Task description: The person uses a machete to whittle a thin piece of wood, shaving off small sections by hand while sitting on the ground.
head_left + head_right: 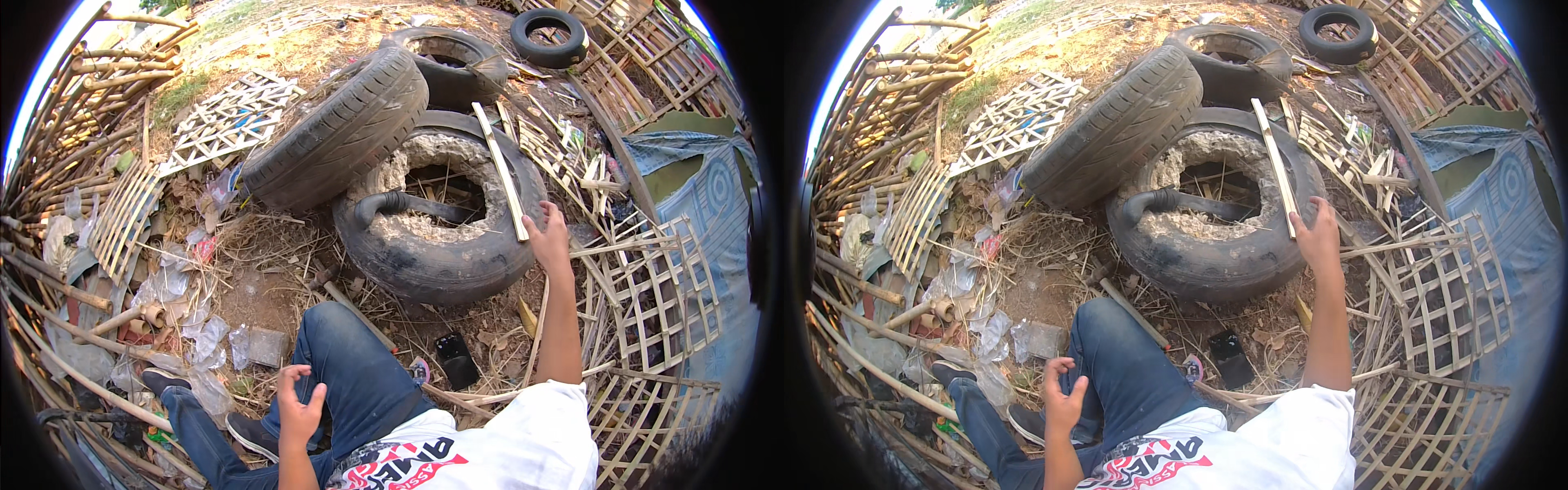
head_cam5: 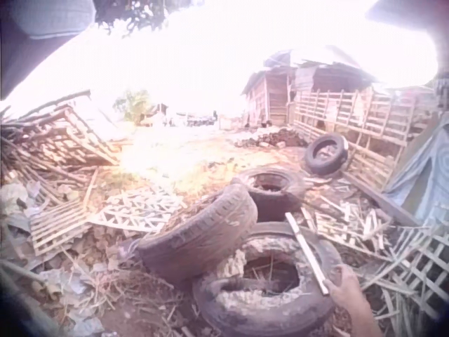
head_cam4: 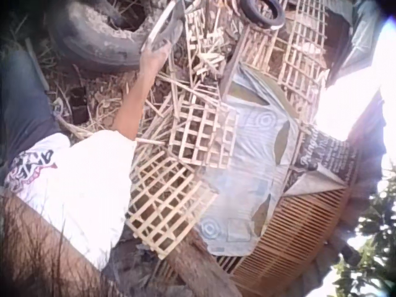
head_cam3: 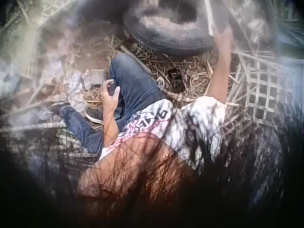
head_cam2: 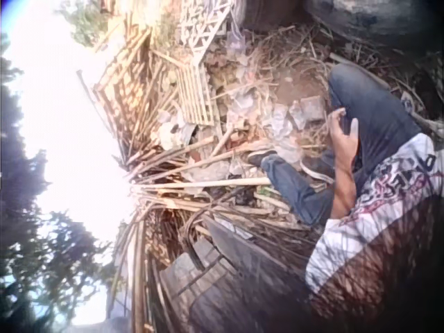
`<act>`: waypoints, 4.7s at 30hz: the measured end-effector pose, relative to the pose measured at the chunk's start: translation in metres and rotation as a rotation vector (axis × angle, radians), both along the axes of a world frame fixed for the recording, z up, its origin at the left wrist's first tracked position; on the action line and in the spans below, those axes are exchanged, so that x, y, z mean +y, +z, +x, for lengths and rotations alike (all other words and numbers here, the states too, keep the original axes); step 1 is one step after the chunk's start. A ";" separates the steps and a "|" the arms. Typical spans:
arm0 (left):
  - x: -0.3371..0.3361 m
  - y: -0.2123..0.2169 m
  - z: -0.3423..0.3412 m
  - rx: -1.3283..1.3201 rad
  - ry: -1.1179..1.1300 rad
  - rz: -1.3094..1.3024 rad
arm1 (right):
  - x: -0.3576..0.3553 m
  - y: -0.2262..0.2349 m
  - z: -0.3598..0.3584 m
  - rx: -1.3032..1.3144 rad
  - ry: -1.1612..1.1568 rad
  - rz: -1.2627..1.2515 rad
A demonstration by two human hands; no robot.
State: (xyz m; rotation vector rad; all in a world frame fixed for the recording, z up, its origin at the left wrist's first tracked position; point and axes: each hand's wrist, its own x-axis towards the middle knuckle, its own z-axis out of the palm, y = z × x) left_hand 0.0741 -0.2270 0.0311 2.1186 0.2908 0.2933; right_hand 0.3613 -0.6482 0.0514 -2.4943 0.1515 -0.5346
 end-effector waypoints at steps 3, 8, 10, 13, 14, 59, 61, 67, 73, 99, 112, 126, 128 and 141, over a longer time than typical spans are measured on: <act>-0.020 -0.011 -0.002 0.086 -0.145 0.050 | -0.007 -0.018 0.033 0.165 -0.067 -0.157; -0.021 -0.018 -0.009 0.150 -0.229 0.188 | 0.011 -0.038 0.078 0.385 -0.153 -0.333; -0.018 -0.016 -0.009 0.146 -0.203 0.204 | 0.010 -0.045 0.085 0.371 -0.156 -0.262; -0.006 -0.019 -0.013 0.182 -0.156 0.186 | 0.009 -0.042 0.084 0.367 -0.153 -0.103; -0.001 -0.021 -0.015 0.200 -0.139 0.173 | 0.009 -0.038 0.079 0.339 -0.146 -0.033; -0.131 0.008 0.184 -0.118 -0.849 0.216 | -0.126 -0.228 -0.190 0.099 -0.654 0.684; -0.153 -0.001 0.208 -0.196 -0.913 0.287 | -0.119 -0.223 -0.193 0.265 -0.598 0.632; -0.211 -0.018 0.247 -0.366 -1.049 0.455 | -0.135 -0.232 -0.198 0.619 -0.564 0.531; -0.232 -0.045 0.273 -0.395 -1.076 0.573 | -0.152 -0.173 -0.141 0.185 -0.637 -0.019; -0.239 -0.047 0.275 -0.324 -1.034 0.707 | -0.215 -0.065 0.104 0.361 -0.211 1.349; -0.136 -0.050 0.213 -0.436 -0.623 -0.100 | 0.099 -0.037 -0.138 0.211 0.155 1.459; 0.099 0.027 0.073 -0.708 -0.087 -0.071 | 0.276 -0.003 -0.224 0.437 0.792 1.238; 0.114 0.036 0.064 -0.725 -0.058 -0.054 | 0.283 -0.002 -0.232 0.506 0.854 1.160; 0.180 0.079 0.023 -0.629 0.026 0.500 | 0.318 -0.003 -0.208 0.678 1.221 0.672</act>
